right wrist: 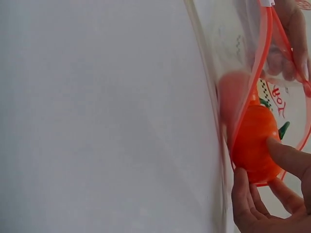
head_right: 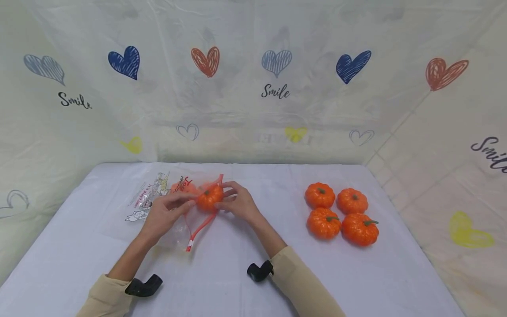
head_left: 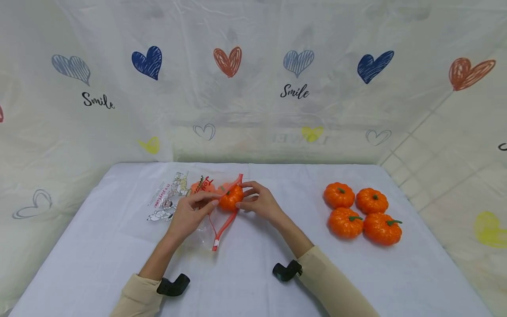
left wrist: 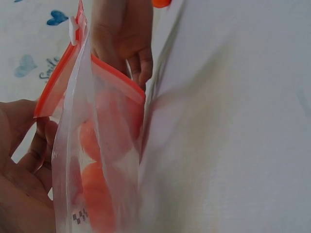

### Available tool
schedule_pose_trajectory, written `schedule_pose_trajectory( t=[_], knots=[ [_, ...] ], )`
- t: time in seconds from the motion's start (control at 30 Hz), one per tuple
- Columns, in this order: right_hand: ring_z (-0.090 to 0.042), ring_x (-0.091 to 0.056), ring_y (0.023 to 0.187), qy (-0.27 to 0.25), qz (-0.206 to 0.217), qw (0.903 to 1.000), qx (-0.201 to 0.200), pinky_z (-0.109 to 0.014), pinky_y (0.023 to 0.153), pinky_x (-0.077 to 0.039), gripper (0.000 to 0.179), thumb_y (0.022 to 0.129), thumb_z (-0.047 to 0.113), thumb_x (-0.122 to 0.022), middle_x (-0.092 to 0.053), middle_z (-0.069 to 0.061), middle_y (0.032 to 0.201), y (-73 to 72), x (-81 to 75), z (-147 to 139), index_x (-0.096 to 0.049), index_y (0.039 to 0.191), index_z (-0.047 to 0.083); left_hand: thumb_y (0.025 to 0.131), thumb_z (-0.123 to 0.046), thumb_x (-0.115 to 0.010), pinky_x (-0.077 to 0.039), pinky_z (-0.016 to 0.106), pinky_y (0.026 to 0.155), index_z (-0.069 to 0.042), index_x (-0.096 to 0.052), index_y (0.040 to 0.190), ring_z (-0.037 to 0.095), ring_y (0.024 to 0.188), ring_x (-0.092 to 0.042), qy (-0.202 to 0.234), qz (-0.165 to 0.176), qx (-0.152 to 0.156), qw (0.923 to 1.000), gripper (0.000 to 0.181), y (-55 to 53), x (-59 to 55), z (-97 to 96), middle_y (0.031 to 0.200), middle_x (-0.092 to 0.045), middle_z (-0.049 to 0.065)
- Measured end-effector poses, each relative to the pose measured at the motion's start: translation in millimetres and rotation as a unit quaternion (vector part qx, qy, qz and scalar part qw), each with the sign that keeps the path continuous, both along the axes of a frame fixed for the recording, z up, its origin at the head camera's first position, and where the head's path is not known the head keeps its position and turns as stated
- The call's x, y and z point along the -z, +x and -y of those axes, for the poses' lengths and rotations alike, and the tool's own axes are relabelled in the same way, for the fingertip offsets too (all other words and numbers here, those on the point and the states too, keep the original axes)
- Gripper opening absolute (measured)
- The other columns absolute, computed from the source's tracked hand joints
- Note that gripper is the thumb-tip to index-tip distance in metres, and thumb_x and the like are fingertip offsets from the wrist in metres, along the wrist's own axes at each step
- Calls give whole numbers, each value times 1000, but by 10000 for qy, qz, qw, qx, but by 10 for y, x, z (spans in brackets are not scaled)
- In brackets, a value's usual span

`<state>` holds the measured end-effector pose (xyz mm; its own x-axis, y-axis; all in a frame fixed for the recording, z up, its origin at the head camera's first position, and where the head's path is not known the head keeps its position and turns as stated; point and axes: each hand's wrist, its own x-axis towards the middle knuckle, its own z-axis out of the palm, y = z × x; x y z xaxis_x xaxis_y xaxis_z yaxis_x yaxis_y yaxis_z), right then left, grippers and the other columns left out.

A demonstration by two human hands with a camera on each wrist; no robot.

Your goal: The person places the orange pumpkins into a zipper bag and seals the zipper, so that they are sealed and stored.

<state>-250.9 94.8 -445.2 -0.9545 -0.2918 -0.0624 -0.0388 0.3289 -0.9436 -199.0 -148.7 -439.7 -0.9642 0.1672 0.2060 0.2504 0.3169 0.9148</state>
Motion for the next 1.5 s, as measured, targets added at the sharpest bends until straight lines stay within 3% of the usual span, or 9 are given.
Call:
schedule_pose_trajectory(
  t=[0.27,0.7,1.07,1.27,1.5],
  knots=[
    [-29,-75,101,37,-76,9998,186,-36,81,-65,56,88,11,-83,-65,-20,126,-6,39,41,-61,140,14,100,-26,-71,-55,19,83,-19,-78,120,16,100,-63,31,-88,76,9999,23,-5,-7,-7,120,-77,4],
    [-27,-73,103,417,-117,9986,313,-36,79,-65,55,86,16,-86,-67,-15,124,25,-3,23,-62,136,18,99,-28,-72,-53,21,89,-19,-77,121,20,106,-62,-51,41,-115,9999,24,10,-30,-8,121,-77,3],
    [-26,-74,110,420,-157,9990,-54,-39,94,-61,62,89,20,-84,-65,-19,135,-21,-145,-377,-58,144,13,99,-27,-72,-54,19,87,-18,-78,118,19,106,-62,52,86,-146,9998,22,19,-23,-14,121,-76,4],
    [-26,-72,116,416,-138,9990,-54,-43,100,-59,58,90,23,-83,-62,-20,140,-14,-263,-590,-59,143,20,99,-26,-72,-54,18,85,-18,-79,117,18,104,-62,105,71,-134,9998,21,9,4,-24,119,-77,4],
    [-29,-70,118,533,-245,9983,-48,-44,102,-59,54,93,27,-80,-61,-22,141,-20,-345,-837,-59,142,17,99,-24,-73,-53,18,85,-17,-78,119,15,103,-61,92,11,-86,9999,22,20,12,-21,118,-77,6]
  ],
)
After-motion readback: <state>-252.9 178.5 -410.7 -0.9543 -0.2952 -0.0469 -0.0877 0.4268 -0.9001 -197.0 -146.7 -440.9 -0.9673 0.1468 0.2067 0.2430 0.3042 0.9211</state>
